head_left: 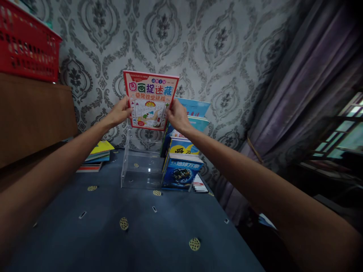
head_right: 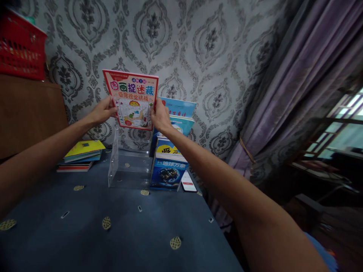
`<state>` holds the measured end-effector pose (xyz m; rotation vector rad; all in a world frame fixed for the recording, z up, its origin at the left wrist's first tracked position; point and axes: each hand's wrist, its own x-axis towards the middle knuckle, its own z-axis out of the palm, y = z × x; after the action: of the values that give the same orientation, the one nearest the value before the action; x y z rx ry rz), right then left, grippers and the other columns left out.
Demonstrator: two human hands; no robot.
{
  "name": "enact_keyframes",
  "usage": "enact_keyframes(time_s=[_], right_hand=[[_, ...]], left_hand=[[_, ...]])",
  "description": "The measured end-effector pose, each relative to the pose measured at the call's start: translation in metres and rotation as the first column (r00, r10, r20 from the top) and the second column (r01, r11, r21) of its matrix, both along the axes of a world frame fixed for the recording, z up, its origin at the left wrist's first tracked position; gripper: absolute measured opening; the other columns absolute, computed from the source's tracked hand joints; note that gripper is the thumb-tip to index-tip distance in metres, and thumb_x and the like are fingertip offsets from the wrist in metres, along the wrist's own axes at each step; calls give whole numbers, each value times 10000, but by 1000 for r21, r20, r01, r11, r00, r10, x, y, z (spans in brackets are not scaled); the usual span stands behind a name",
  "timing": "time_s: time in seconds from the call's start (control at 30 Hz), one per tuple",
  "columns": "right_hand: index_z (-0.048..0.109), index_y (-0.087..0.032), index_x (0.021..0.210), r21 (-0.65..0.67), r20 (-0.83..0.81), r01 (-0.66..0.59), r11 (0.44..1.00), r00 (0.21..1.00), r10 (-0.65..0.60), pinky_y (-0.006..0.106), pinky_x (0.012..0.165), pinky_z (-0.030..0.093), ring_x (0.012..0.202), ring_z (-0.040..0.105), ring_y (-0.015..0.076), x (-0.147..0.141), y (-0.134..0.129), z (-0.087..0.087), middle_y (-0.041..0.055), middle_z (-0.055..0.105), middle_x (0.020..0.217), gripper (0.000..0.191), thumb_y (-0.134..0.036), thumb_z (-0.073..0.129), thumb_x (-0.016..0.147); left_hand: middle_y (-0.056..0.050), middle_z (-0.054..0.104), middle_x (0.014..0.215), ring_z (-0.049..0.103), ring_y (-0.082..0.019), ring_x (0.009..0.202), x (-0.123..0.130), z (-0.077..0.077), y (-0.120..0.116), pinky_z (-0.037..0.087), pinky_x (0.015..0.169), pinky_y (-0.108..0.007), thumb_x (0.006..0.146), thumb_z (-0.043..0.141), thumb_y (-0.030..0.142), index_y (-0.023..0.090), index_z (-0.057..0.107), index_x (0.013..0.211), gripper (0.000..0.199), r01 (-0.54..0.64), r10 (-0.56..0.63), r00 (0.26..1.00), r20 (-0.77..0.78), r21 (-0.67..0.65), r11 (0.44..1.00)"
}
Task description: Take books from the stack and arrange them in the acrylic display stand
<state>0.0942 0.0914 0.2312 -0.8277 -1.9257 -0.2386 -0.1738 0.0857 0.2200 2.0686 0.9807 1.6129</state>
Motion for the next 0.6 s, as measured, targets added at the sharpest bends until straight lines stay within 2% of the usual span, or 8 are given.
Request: enact_keyframes(time_s=[0.17,0.4,0.6], right_hand=[[548,-212,1005,-9,-19,67,998,998,-67,479,902,534,942,645,281,-3,-1,9,89,685,941,116,-215,532,890],[565,-201,976,-12,-17,63,998,998,-64,501,939,523,976,649,290,-7,3,14,92,688,926,120,-182,534,863],[572,-205,987,30,-35,78,996,996,-77,485,934,530,996,650,286,-9,6,15,89,697,950,130,-182,529,867]], left_hand=[[-41,681,1046,681,-231,965,1,0,1,582,873,-444,779,595,23,194,554,1163,423,-4,4,1000,22,-4,1000],[-51,679,1034,662,-271,1081,-2,0,4,570,912,-486,789,610,41,191,554,1188,429,-12,12,1000,22,-3,1000],[-67,689,1111,679,-249,1041,-4,-3,9,585,894,-453,790,580,61,199,539,1224,457,-29,27,999,29,45,999]])
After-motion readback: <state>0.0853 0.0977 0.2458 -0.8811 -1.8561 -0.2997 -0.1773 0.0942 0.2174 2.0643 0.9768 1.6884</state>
